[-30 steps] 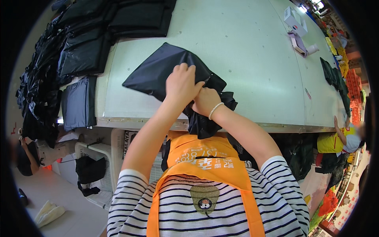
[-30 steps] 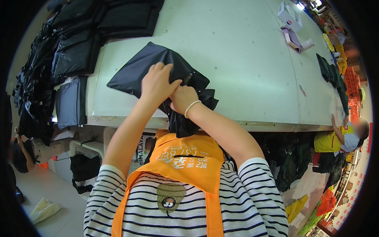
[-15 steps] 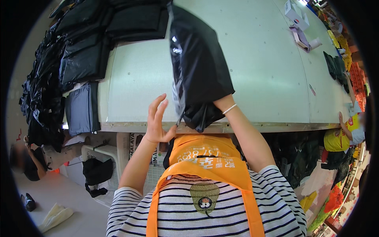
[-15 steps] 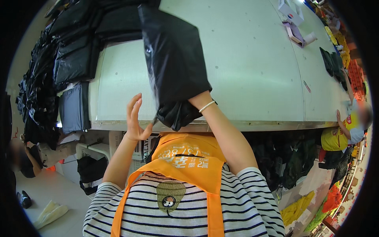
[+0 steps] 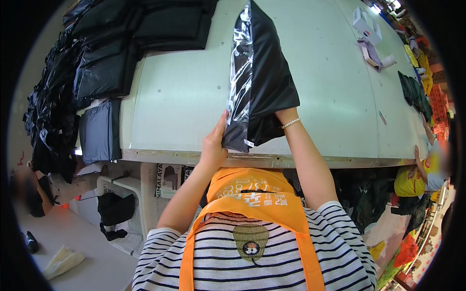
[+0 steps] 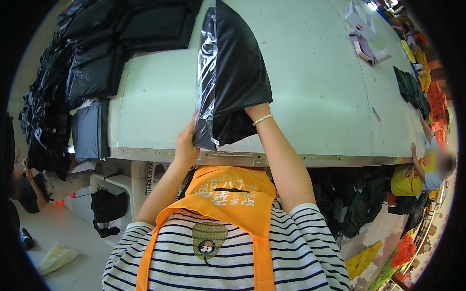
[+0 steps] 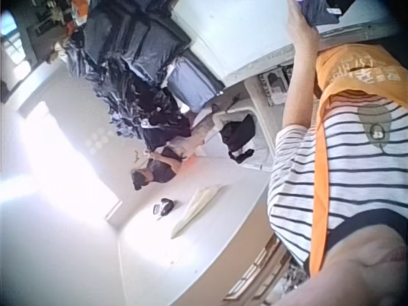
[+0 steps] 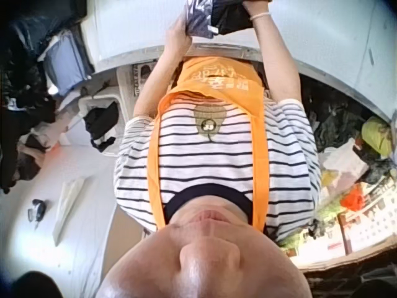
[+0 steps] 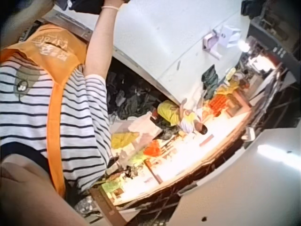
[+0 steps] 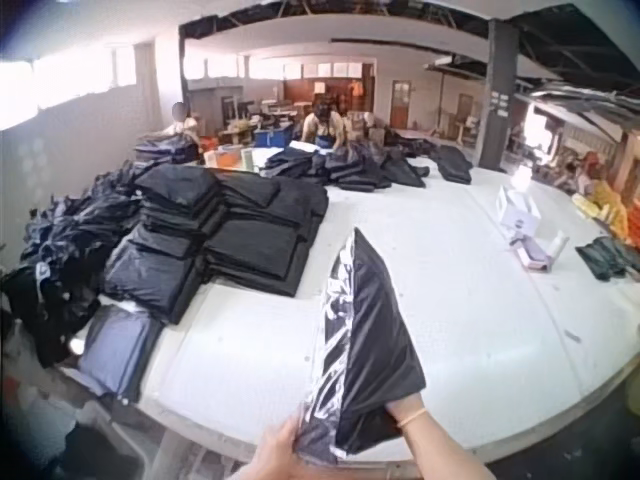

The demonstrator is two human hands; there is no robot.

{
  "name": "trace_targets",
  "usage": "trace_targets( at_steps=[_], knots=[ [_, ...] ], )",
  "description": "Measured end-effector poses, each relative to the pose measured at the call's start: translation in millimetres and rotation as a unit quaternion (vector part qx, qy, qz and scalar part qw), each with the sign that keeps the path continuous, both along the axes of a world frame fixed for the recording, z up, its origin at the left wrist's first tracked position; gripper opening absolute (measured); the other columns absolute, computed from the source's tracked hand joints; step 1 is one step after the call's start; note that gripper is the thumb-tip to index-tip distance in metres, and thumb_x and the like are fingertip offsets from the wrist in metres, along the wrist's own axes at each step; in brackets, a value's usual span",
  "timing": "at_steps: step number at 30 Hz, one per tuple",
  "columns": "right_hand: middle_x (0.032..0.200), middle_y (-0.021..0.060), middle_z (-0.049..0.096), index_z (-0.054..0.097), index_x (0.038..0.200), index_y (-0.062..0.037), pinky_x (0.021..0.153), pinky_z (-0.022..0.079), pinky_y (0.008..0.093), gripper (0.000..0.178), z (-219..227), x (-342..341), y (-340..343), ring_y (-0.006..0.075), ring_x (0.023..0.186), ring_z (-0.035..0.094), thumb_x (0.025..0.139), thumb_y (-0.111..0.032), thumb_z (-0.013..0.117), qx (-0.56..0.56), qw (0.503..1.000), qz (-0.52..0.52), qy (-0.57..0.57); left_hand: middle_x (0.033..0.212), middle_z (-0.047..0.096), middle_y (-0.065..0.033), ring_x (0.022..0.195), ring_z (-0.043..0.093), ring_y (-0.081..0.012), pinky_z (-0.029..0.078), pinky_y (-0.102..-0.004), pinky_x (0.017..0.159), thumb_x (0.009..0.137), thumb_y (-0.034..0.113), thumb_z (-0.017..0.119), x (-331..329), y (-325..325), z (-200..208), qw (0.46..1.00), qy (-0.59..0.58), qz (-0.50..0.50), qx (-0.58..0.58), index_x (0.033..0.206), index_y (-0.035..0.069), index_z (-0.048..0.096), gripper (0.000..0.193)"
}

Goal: The person folds a black jacket on a table, zips it, and places it into a white basket. They then pick up a blue strap, attach a tag, and place it into the basket. Finally, they pick up another black jacket and begin to fold it.

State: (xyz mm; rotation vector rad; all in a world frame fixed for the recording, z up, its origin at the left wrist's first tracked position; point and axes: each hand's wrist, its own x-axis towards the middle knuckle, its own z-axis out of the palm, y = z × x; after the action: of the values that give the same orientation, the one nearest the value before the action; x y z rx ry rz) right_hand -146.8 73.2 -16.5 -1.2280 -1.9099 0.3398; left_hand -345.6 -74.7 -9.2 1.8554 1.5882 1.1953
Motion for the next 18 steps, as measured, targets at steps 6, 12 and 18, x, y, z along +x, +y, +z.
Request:
trace_targets(
  at_steps=[6,12,18],
  knots=[
    [0.134,0.0222,0.045,0.048,0.129,-0.0019,0.105,0.034,0.0366,0.056,34,-34,32,0.0332,0.126,0.042,0.086,-0.039,0.054,-0.12,0.975,0.062,-0.177,0.114,0.056,-0.0101,0.101,0.059,-0.021,0.053,-0.037,0.085,0.088,-0.012,0.042,43,9,-30,0.827,-0.516,0.059,-0.217,0.127,0.004,0.045,0.043],
    [0.101,0.0178,0.066,0.063,0.099,0.0013,0.091,0.04,0.0416,0.058,84,-83,-15,0.034,0.095,0.061,0.093,-0.048,0.033,-0.315,0.852,0.234,-0.348,0.117,0.055,-0.0148,0.1,0.061,-0.0283,0.055,-0.0381,0.084,0.087,-0.007,0.045,48,-1,-41,0.645,-0.708,0.138,-0.252,0.122,0.0,0.046,0.036],
    [0.107,0.0163,0.062,0.048,0.123,-0.0038,0.092,0.037,0.043,0.061,67,-63,-64,0.0323,0.101,0.055,0.088,-0.053,0.046,-0.019,0.919,0.19,-0.344,0.121,0.051,-0.0143,0.105,0.059,-0.0273,0.055,-0.0381,0.085,0.088,-0.002,0.049,43,-7,-31,0.649,-0.705,0.113,-0.261,0.127,0.003,0.04,0.041]
  ],
)
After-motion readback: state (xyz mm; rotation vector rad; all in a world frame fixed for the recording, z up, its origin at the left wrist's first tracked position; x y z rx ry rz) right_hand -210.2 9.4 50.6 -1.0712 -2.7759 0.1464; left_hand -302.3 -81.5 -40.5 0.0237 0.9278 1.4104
